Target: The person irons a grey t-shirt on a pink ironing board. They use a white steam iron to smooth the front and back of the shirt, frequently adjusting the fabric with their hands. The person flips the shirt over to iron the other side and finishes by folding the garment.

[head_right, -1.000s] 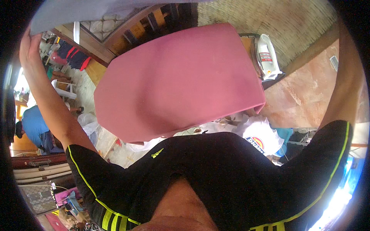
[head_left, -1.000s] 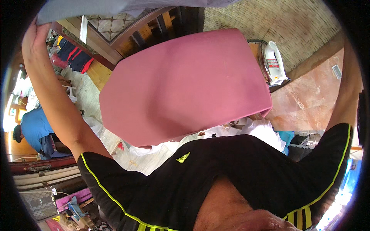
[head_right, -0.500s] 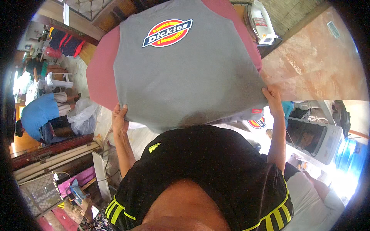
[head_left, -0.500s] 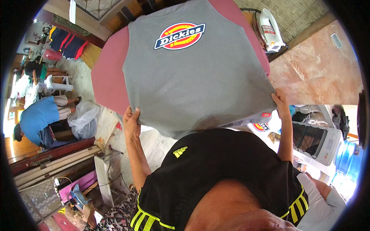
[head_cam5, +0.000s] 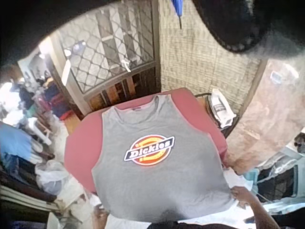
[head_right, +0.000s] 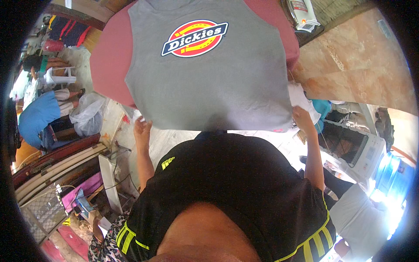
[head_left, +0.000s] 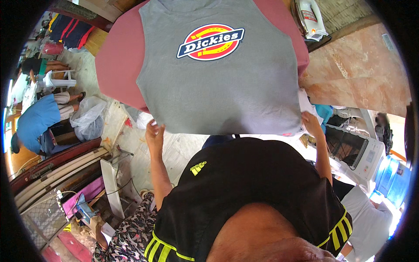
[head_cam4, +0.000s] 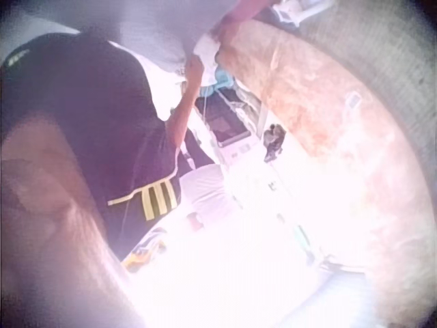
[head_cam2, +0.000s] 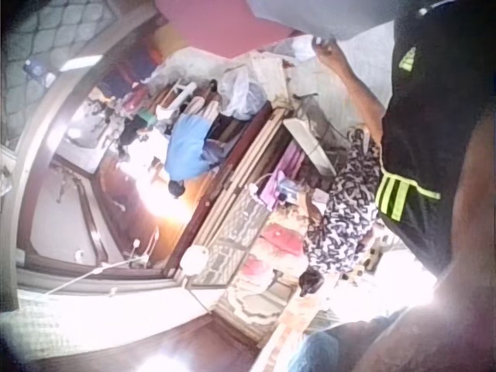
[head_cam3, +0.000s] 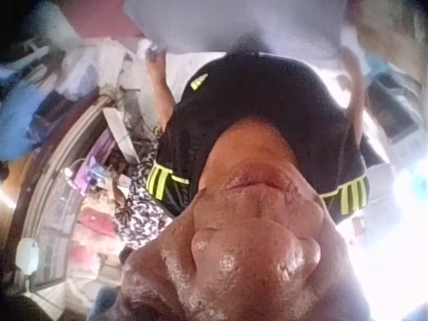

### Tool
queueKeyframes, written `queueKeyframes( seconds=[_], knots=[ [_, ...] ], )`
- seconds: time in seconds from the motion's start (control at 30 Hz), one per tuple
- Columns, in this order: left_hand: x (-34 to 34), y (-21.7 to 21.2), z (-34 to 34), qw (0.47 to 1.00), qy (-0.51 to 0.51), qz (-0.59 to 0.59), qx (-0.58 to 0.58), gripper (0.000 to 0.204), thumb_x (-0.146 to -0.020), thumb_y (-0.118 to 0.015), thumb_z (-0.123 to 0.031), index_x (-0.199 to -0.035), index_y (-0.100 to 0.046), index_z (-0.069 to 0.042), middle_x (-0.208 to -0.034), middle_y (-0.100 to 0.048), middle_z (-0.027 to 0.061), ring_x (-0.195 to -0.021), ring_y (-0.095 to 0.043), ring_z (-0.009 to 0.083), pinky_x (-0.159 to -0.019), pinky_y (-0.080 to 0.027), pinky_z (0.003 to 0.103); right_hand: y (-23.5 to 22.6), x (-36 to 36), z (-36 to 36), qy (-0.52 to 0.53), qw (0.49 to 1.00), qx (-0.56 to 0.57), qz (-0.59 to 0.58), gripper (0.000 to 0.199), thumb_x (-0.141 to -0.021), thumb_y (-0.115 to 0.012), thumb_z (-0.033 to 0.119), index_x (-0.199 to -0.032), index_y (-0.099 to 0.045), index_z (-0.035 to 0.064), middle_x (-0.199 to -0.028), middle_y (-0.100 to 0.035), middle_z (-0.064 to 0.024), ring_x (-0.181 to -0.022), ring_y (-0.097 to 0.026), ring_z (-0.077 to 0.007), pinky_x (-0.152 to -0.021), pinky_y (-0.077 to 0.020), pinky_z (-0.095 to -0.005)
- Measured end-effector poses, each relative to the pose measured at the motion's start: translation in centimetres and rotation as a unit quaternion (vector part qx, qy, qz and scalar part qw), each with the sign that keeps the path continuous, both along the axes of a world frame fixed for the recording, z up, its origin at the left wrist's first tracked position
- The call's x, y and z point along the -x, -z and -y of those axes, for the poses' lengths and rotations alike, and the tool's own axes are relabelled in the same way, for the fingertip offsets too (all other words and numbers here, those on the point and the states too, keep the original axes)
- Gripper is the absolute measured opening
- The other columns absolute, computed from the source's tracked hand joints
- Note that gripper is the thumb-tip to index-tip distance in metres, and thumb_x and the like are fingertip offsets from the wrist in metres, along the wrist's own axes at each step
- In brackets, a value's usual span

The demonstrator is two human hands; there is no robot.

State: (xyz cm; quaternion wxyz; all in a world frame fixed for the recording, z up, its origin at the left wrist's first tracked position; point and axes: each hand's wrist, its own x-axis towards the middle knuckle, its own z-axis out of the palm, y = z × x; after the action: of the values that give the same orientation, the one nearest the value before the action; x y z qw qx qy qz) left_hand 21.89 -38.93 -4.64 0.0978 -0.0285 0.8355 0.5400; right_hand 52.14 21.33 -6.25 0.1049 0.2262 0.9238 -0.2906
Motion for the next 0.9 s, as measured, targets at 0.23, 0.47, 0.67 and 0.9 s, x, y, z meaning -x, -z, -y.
queueKeyframes(
  seconds=[0.23,0.47,0.67,0.9],
  knots=[
    [10.7,-2.8,-5.6,0.938,-0.049,-0.304,0.161,0.044,-0.090,-0.068,-0.019,-0.127,-0.057,0.002,-0.101,-0.064,0.0157,-0.099,-0.062,0.0315,-0.086,-0.048,0.042,-8.2,20.7,0.0,0.076,0.958,-0.111,-0.252,0.034,-0.095,-0.061,0.022,-0.122,-0.056,0.0015,-0.107,-0.066,-0.0266,-0.098,-0.064,-0.0433,-0.083,-0.0504,-0.0478],
    [15.0,-5.9,-7.8,0.965,-0.024,-0.179,0.189,0.028,-0.087,-0.068,-0.011,-0.111,-0.066,0.002,-0.082,-0.067,0.0130,-0.074,-0.063,0.0217,-0.072,-0.050,0.036,-5.5,28.8,-4.5,0.091,0.944,-0.193,-0.252,0.037,-0.090,-0.066,0.022,-0.122,-0.061,0.0049,-0.108,-0.066,-0.0226,-0.101,-0.064,-0.0381,-0.087,-0.0508,-0.0444],
    [16.8,-3.3,-4.3,0.983,-0.030,-0.147,0.107,0.021,-0.083,-0.071,-0.008,-0.101,-0.068,0.002,-0.074,-0.064,0.0097,-0.067,-0.058,0.0144,-0.066,-0.048,0.030,-5.4,29.2,-6.5,0.143,0.955,-0.097,-0.241,0.028,-0.083,-0.072,0.016,-0.109,-0.068,0.0061,-0.092,-0.071,-0.0150,-0.084,-0.070,-0.0277,-0.076,-0.0533,-0.0378],
    [21.9,-9.0,-7.8,0.955,0.111,-0.175,0.211,0.026,-0.084,-0.074,-0.016,-0.104,-0.068,-0.001,-0.093,-0.069,0.0132,-0.080,-0.066,0.0250,-0.070,-0.052,0.037,-6.5,33.0,-7.3,0.059,0.944,-0.183,-0.269,0.031,-0.085,-0.072,0.015,-0.113,-0.064,0.0044,-0.108,-0.067,-0.0178,-0.099,-0.066,-0.0328,-0.084,-0.0524,-0.0411]
  ],
)
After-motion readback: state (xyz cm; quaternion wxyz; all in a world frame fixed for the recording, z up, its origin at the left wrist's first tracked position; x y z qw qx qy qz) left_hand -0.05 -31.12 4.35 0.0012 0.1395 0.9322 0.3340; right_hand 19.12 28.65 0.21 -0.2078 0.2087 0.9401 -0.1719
